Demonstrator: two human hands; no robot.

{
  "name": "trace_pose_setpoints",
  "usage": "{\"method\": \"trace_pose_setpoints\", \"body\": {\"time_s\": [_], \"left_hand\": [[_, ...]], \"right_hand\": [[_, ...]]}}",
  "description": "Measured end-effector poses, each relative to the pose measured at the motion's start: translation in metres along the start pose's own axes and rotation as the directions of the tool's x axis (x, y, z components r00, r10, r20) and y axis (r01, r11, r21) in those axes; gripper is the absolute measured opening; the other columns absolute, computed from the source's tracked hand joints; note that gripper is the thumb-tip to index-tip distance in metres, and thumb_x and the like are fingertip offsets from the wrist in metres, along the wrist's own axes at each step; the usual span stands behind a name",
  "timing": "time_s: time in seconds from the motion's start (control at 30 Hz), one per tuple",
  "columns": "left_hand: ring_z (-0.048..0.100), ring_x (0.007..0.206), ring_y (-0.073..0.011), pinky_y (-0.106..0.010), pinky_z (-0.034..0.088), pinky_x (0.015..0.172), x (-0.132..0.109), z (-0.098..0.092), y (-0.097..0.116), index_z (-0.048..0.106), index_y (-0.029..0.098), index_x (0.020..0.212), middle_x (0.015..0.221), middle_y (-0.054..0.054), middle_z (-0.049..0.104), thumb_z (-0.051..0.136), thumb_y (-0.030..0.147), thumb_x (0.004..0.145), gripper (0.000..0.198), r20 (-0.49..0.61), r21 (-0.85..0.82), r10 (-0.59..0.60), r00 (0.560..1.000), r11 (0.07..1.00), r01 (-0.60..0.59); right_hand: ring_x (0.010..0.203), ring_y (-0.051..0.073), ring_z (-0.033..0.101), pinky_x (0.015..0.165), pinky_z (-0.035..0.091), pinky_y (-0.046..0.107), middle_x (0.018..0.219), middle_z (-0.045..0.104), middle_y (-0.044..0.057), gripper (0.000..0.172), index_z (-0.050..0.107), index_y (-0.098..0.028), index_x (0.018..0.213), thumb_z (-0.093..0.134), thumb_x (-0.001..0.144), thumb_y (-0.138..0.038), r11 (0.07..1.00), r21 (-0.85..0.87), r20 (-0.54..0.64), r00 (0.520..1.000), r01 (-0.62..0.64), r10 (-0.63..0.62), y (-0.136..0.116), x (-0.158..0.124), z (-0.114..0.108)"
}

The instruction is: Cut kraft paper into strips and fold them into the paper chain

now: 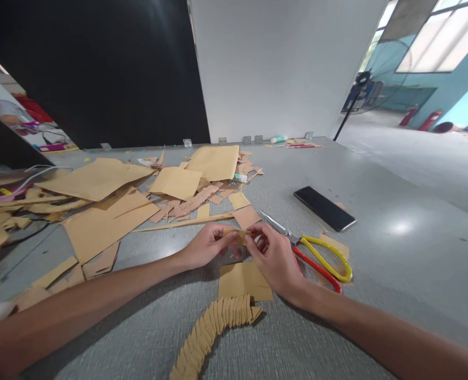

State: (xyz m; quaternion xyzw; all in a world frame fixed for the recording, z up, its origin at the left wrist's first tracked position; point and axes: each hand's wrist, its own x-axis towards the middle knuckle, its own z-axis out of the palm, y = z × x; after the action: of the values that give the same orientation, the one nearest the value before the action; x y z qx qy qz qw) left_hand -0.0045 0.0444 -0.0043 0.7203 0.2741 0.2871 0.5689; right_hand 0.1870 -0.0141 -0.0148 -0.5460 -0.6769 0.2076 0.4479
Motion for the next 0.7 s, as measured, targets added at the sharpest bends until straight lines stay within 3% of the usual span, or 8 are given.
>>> {"method": "trace_pose_setpoints", "body": {"time_s": [0.1,0.27,0.43,0.53,0.7], "left_hand": [[0.068,0.063,-0.0166,-0.022,0.040,0.052,0.000,0.000,0.000,0.077,0.010,0.103,0.077,-0.011,0.075,0.054,0.051,0.100,0.046,0.011,-0.020,-0.008,1.000,1.000,0.008],[0.068,0.068,-0.0165,-0.022,0.041,0.054,-0.001,-0.001,0.001,0.079,0.012,0.094,0.078,-0.010,0.075,0.055,0.049,0.099,0.044,0.031,-0.003,-0.023,0.999,1.000,0.023],[0.070,0.064,-0.0148,-0.021,0.039,0.051,0.000,-0.003,0.003,0.072,0.012,0.082,0.083,-0.009,0.074,0.049,0.056,0.100,0.052,0.085,-0.064,-0.034,0.996,0.997,0.039],[0.070,0.063,-0.0153,-0.020,0.040,0.050,0.002,-0.003,0.002,0.070,0.012,0.082,0.082,-0.010,0.074,0.050,0.059,0.099,0.054,0.082,-0.099,-0.055,0.995,0.993,0.063],[0.071,0.065,-0.0177,-0.022,0.044,0.051,0.003,-0.004,-0.003,0.071,0.010,0.084,0.079,-0.013,0.074,0.053,0.062,0.097,0.056,0.053,-0.158,-0.052,0.997,0.986,0.060]], "right_hand": [[0.065,0.016,0.066,0.062,0.052,0.028,0.082,0.074,0.002,0.013,0.069,-0.021,0.094,0.061,0.096,-0.030,1.000,-0.020,-0.025,0.999,0.023,-0.023,-0.002,-0.001,-0.001],[0.060,0.015,0.060,0.063,0.050,0.028,0.072,0.067,-0.001,0.012,0.069,-0.023,0.089,0.059,0.096,-0.023,0.944,-0.239,-0.066,0.966,0.226,-0.248,-0.001,-0.007,-0.003],[0.089,0.020,0.072,0.082,0.056,0.032,0.098,0.076,0.007,0.020,0.071,-0.023,0.106,0.051,0.103,-0.020,0.827,-0.347,0.101,0.894,0.442,-0.436,0.002,-0.010,-0.007],[0.106,0.022,0.072,0.093,0.057,0.035,0.116,0.076,0.010,0.029,0.069,-0.021,0.123,0.046,0.105,-0.018,0.769,-0.364,0.210,0.851,0.525,-0.482,0.001,-0.010,-0.011],[0.113,0.027,0.071,0.091,0.061,0.038,0.122,0.073,0.016,0.036,0.067,-0.016,0.132,0.042,0.105,-0.014,0.701,-0.424,0.289,0.820,0.573,-0.494,0.003,-0.010,-0.014]]}}
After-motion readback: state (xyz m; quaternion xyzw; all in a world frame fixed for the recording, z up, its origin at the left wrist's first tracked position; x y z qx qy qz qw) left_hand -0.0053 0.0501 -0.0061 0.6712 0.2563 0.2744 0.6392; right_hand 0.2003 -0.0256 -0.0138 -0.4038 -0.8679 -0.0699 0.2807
